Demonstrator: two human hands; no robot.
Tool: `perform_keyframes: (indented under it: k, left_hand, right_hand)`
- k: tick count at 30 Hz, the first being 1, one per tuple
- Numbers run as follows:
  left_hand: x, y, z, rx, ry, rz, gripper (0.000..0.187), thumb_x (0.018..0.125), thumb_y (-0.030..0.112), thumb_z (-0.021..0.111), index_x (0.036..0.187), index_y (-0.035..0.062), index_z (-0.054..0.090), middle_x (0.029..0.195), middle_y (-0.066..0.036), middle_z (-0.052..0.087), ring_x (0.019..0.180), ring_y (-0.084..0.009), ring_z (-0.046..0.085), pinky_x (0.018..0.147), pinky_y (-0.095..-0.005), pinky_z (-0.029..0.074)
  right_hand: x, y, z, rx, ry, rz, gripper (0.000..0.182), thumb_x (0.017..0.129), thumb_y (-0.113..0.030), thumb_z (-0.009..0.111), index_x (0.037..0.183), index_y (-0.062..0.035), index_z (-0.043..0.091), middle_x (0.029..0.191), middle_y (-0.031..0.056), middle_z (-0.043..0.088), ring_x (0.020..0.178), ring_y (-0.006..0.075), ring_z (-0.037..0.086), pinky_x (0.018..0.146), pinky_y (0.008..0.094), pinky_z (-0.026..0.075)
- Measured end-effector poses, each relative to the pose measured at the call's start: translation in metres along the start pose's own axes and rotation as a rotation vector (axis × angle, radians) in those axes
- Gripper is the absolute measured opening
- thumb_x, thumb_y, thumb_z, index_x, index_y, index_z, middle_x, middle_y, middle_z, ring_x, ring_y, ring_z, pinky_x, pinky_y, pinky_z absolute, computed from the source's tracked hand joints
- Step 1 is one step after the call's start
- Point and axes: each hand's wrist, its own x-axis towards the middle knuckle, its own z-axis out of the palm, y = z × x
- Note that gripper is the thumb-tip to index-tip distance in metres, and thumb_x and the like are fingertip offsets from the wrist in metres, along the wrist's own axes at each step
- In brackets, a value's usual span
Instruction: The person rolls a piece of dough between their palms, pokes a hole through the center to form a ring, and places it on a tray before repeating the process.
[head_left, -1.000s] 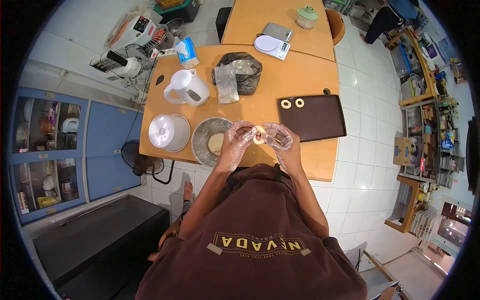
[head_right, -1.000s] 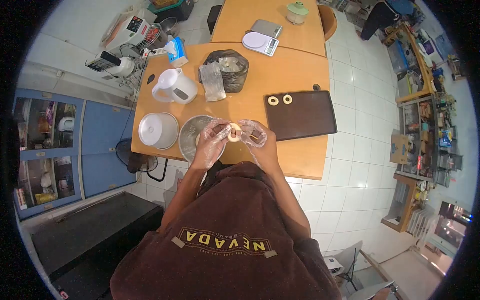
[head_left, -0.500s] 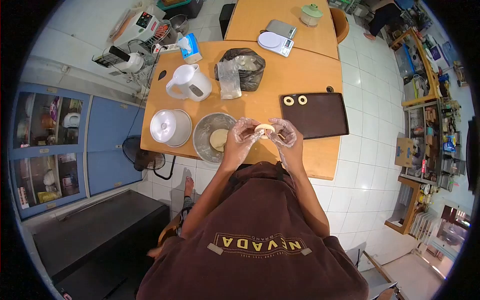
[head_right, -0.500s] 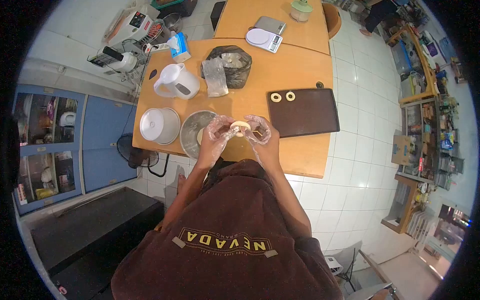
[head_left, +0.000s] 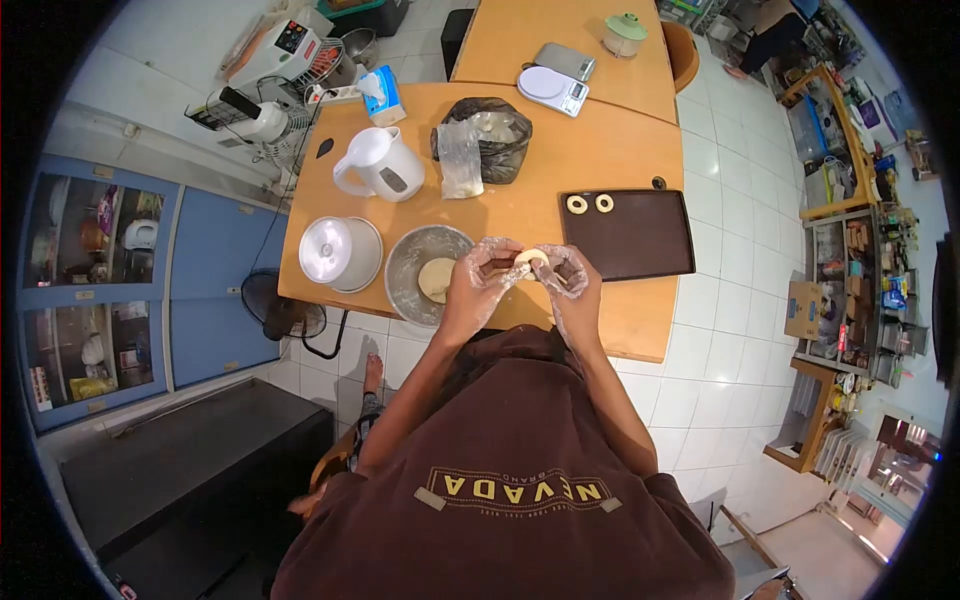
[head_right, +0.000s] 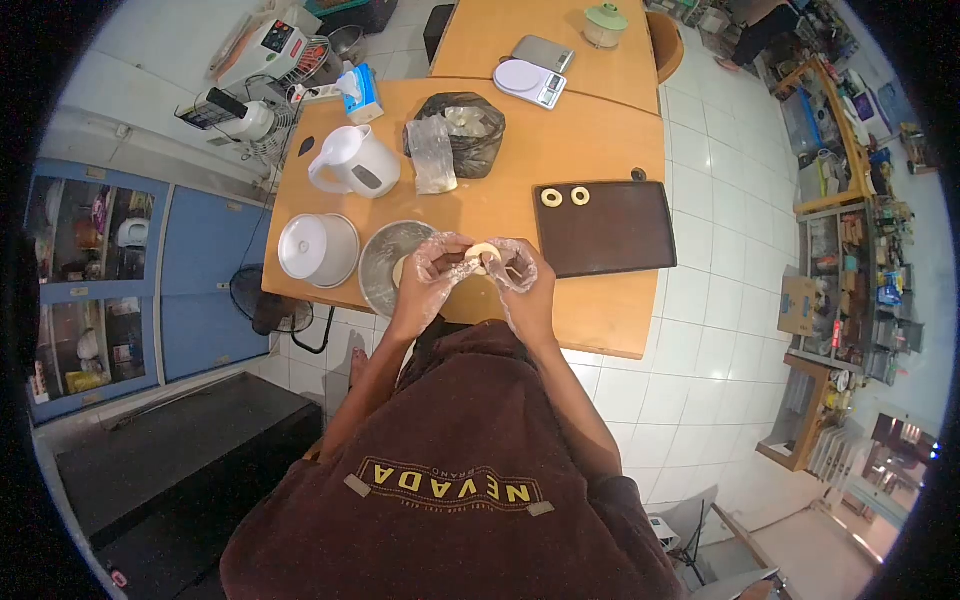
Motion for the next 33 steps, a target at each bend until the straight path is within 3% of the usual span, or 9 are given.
perform_keyframes:
  k: [5, 8, 11, 14, 17, 23, 26, 29, 33]
  left_hand:
    - [-0.005, 0.018, 0.003, 0.116, 0.054, -0.049, 0.027, 0.094, -0.001, 0.07, 0.12, -0.0055, 0.07, 0.113, -0.011, 0.074, 0.102, -0.0147, 0.069, 0.093, -0.0306, 0.056]
    - [-0.006, 0.026, 0.007, 0.242, 0.079, 0.008, 0.027, 0.093, -0.001, 0.071, 0.12, -0.0054, 0.071, 0.109, -0.01, 0.075, 0.098, -0.0133, 0.07, 0.091, -0.0294, 0.056]
    - [-0.007, 0.019, 0.004, 0.3, 0.038, 0.059, 0.029, 0.093, -0.001, 0.07, 0.122, -0.0042, 0.071, 0.111, -0.01, 0.075, 0.098, -0.0129, 0.07, 0.09, -0.0288, 0.056]
    - [-0.009, 0.019, 0.002, 0.465, 0.042, 0.13, 0.029, 0.094, -0.001, 0.069, 0.122, -0.0018, 0.072, 0.112, -0.01, 0.076, 0.098, -0.0126, 0.07, 0.087, -0.0284, 0.056]
    - [-0.008, 0.019, 0.002, 0.493, 0.08, 0.153, 0.029, 0.095, -0.001, 0.068, 0.123, 0.0002, 0.072, 0.114, -0.01, 0.075, 0.1, -0.0125, 0.069, 0.087, -0.0286, 0.056]
    - [-0.005, 0.02, 0.002, 0.394, 0.014, 0.17, 0.031, 0.095, -0.002, 0.066, 0.126, -0.0002, 0.069, 0.113, -0.01, 0.075, 0.105, -0.0137, 0.069, 0.093, -0.0302, 0.055]
    - [-0.004, 0.013, 0.006, 0.24, 0.012, 0.144, 0.035, 0.094, -0.007, 0.063, 0.128, -0.0031, 0.064, 0.119, -0.013, 0.071, 0.111, -0.0199, 0.069, 0.095, -0.0333, 0.055]
    - [-0.003, -0.01, 0.001, -0.053, 0.018, -0.019, 0.031, 0.095, -0.006, 0.064, 0.126, -0.0052, 0.063, 0.119, -0.011, 0.069, 0.11, -0.0184, 0.068, 0.097, -0.0329, 0.054]
    - [0.0, -0.005, 0.001, -0.052, 0.057, -0.043, 0.028, 0.095, -0.002, 0.067, 0.123, -0.005, 0.064, 0.116, -0.01, 0.069, 0.106, -0.0152, 0.066, 0.096, -0.0303, 0.053]
  right_hand:
    - [-0.005, -0.015, 0.008, -0.109, -0.028, -0.08, 0.026, 0.093, -0.002, 0.071, 0.119, 0.0016, 0.068, 0.104, 0.0096, 0.073, 0.096, 0.0157, 0.069, 0.083, 0.0315, 0.055]
    - [-0.005, -0.01, 0.006, -0.435, 0.009, -0.231, 0.029, 0.09, -0.001, 0.072, 0.119, 0.0004, 0.071, 0.101, 0.0157, 0.074, 0.092, 0.0234, 0.073, 0.081, 0.0339, 0.056]
    - [-0.004, -0.013, 0.004, -0.495, 0.016, -0.266, 0.031, 0.088, 0.0, 0.073, 0.119, -0.0009, 0.073, 0.1, 0.0197, 0.074, 0.088, 0.0295, 0.074, 0.079, 0.0341, 0.056]
    - [-0.006, -0.012, 0.004, -0.486, 0.021, -0.261, 0.03, 0.088, 0.0, 0.072, 0.118, -0.0008, 0.074, 0.097, 0.0186, 0.074, 0.084, 0.0277, 0.073, 0.079, 0.0321, 0.055]
    - [-0.007, -0.013, 0.003, -0.476, -0.013, -0.17, 0.027, 0.094, -0.002, 0.072, 0.121, 0.0033, 0.073, 0.094, 0.0096, 0.072, 0.084, 0.0111, 0.064, 0.074, 0.0264, 0.052]
    - [-0.001, -0.004, 0.005, -0.033, -0.034, -0.001, 0.018, 0.095, -0.005, 0.072, 0.112, 0.0024, 0.07, 0.094, 0.0044, 0.071, 0.086, 0.008, 0.063, 0.077, 0.0266, 0.052]
    - [0.003, -0.01, 0.006, 0.039, -0.016, 0.072, 0.016, 0.095, -0.007, 0.074, 0.108, 0.0, 0.069, 0.095, 0.0022, 0.069, 0.086, 0.0073, 0.062, 0.078, 0.0241, 0.05]
    - [0.004, -0.007, 0.004, 0.093, 0.041, 0.056, 0.016, 0.094, -0.008, 0.076, 0.106, 0.0002, 0.069, 0.094, 0.0018, 0.069, 0.087, 0.0068, 0.062, 0.078, 0.0238, 0.05]
    - [0.001, -0.007, 0.001, 0.074, 0.037, 0.071, 0.015, 0.094, -0.008, 0.076, 0.104, -0.0005, 0.069, 0.094, 0.0017, 0.069, 0.088, 0.0068, 0.063, 0.079, 0.0237, 0.051]
